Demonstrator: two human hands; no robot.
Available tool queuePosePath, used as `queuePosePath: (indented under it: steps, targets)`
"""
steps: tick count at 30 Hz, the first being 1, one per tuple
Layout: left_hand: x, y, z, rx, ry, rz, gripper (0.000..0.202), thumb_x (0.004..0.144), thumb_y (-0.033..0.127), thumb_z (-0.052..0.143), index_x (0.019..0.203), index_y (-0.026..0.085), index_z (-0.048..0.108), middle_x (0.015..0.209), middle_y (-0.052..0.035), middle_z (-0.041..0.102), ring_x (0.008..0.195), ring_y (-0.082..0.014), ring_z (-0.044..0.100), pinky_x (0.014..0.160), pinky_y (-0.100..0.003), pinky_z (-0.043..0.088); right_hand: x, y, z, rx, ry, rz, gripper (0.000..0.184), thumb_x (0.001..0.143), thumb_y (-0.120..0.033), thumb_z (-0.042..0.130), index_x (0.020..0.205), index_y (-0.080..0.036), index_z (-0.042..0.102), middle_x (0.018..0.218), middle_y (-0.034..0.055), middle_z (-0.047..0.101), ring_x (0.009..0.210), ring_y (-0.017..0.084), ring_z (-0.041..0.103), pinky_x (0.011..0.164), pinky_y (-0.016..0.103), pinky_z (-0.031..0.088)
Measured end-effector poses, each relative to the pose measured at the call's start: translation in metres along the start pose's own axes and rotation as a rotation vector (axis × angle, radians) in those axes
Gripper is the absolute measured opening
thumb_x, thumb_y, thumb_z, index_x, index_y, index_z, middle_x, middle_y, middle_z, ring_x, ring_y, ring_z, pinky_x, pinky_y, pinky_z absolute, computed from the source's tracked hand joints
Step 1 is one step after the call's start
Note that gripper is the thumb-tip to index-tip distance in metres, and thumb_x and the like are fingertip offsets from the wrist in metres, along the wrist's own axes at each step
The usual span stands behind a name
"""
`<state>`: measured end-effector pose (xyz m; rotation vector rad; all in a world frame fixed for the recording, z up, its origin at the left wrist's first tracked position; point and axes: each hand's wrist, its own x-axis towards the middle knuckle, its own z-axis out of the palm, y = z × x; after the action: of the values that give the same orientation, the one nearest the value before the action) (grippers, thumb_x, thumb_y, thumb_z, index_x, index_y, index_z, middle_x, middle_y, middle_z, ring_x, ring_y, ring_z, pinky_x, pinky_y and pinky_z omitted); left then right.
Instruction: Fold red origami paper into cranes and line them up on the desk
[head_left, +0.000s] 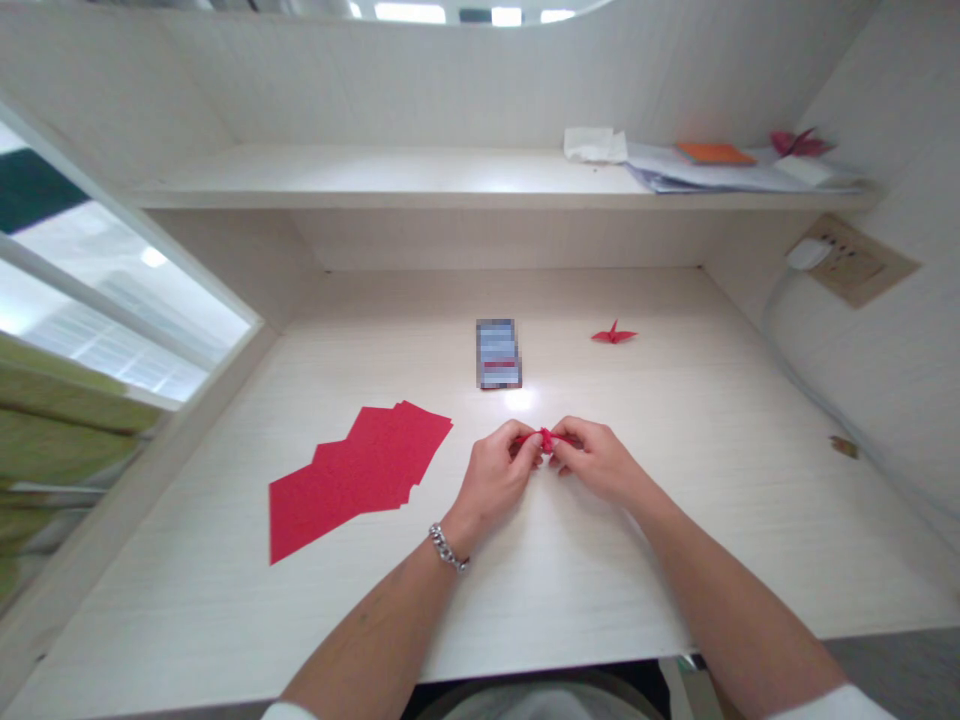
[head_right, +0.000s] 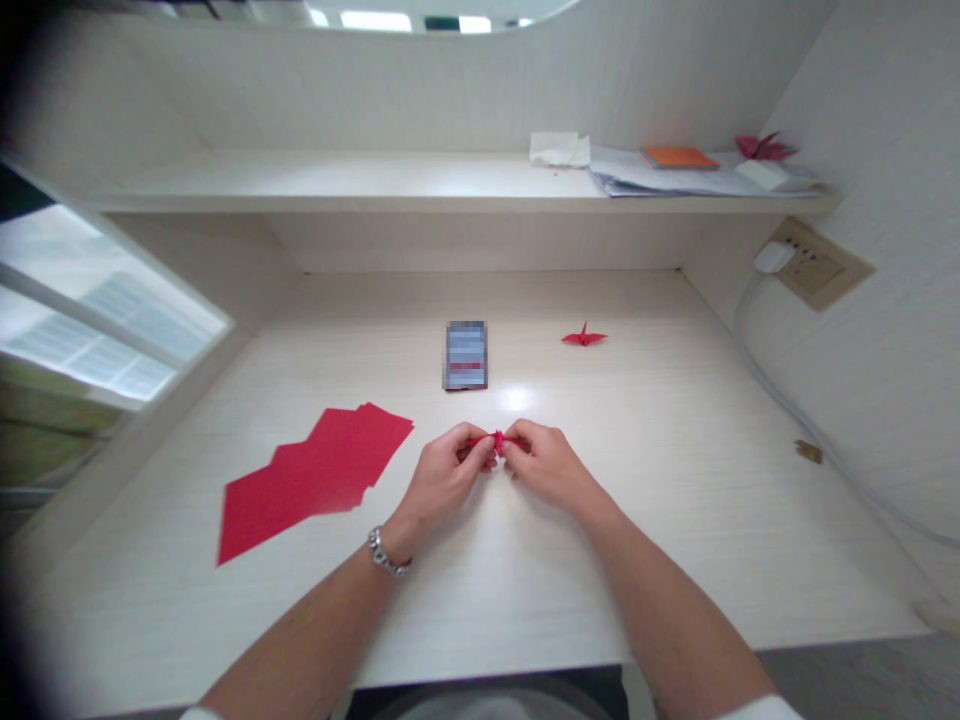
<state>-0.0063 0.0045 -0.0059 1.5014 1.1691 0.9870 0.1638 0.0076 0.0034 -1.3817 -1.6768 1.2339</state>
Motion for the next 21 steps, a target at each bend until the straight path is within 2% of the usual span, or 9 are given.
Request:
queuePosePath:
  steps: [2,4,8,12,15,18,21]
  targets:
    - [0.001,-0.002,0.001,-0.097,-0.023,-0.043,0.024,0.087,0.04,0.055,0.086,0.017,0.061,0.077,-0.0049,0.068,0.068,-0.0167,0.064,0.063,-0.028,0.05,0.002,0.004,0.0,0.144,-0.07,0.07,0.019,0.086,-0.036,0.053,0.083,-0.018,0.059,0.079,0.0041,0.066,0.069,0.017,0.064,0.058,0.027,0.05]
    - [0.002,-0.004,0.001,-0.117,-0.026,-0.049,0.025,0.088,0.04,0.054,0.086,0.016,0.06,0.076,-0.0048,0.067,0.069,-0.0166,0.064,0.064,-0.028,0.05,0.002,0.005,-0.001,0.179,-0.112,0.074,0.022,0.089,-0.039,0.05,0.085,-0.018,0.057,0.081,0.0043,0.066,0.069,0.016,0.064,0.058,0.027,0.05]
    - [0.001,-0.002,0.0,-0.041,-0.035,-0.012,0.024,0.088,0.039,0.054,0.085,0.016,0.06,0.074,-0.0037,0.065,0.069,-0.0159,0.062,0.065,-0.028,0.049,0.0,0.004,-0.003,0.03,-0.111,-0.021,0.024,0.092,-0.039,0.046,0.082,-0.019,0.056,0.073,0.0021,0.064,0.066,0.014,0.061,0.061,0.026,0.047]
    - [0.001,0.004,-0.001,-0.11,-0.092,-0.069,0.024,0.087,0.04,0.054,0.084,0.016,0.058,0.076,-0.0042,0.066,0.068,-0.0155,0.062,0.065,-0.028,0.05,-0.001,0.0,-0.007,-0.051,-0.096,-0.069,0.022,0.093,-0.034,0.046,0.081,-0.019,0.055,0.068,-0.0001,0.062,0.063,0.013,0.058,0.062,0.026,0.044]
    - [0.001,0.006,-0.002,-0.13,-0.151,-0.116,0.028,0.088,0.043,0.052,0.081,0.016,0.056,0.068,-0.0021,0.063,0.061,-0.0148,0.06,0.06,-0.027,0.049,-0.002,-0.001,-0.008,-0.036,-0.116,-0.081,0.023,0.093,-0.034,0.046,0.079,-0.019,0.055,0.067,-0.0006,0.06,0.063,0.013,0.056,0.06,0.025,0.042]
    - [0.002,0.005,-0.004,-0.133,-0.197,-0.124,0.033,0.09,0.046,0.047,0.077,0.017,0.055,0.062,-0.0006,0.059,0.055,-0.0138,0.057,0.055,-0.025,0.046,-0.001,0.002,-0.007,0.038,-0.135,-0.08,0.023,0.092,-0.036,0.048,0.079,-0.018,0.056,0.066,-0.0008,0.058,0.062,0.012,0.055,0.06,0.025,0.042]
    - [0.003,0.004,-0.004,-0.193,-0.196,-0.115,0.035,0.09,0.047,0.048,0.075,0.017,0.054,0.062,-0.0005,0.058,0.055,-0.0128,0.055,0.054,-0.024,0.044,0.001,0.003,-0.004,0.227,-0.136,-0.009,0.025,0.089,-0.04,0.053,0.078,-0.018,0.055,0.068,-0.0004,0.059,0.059,0.012,0.054,0.057,0.025,0.043]
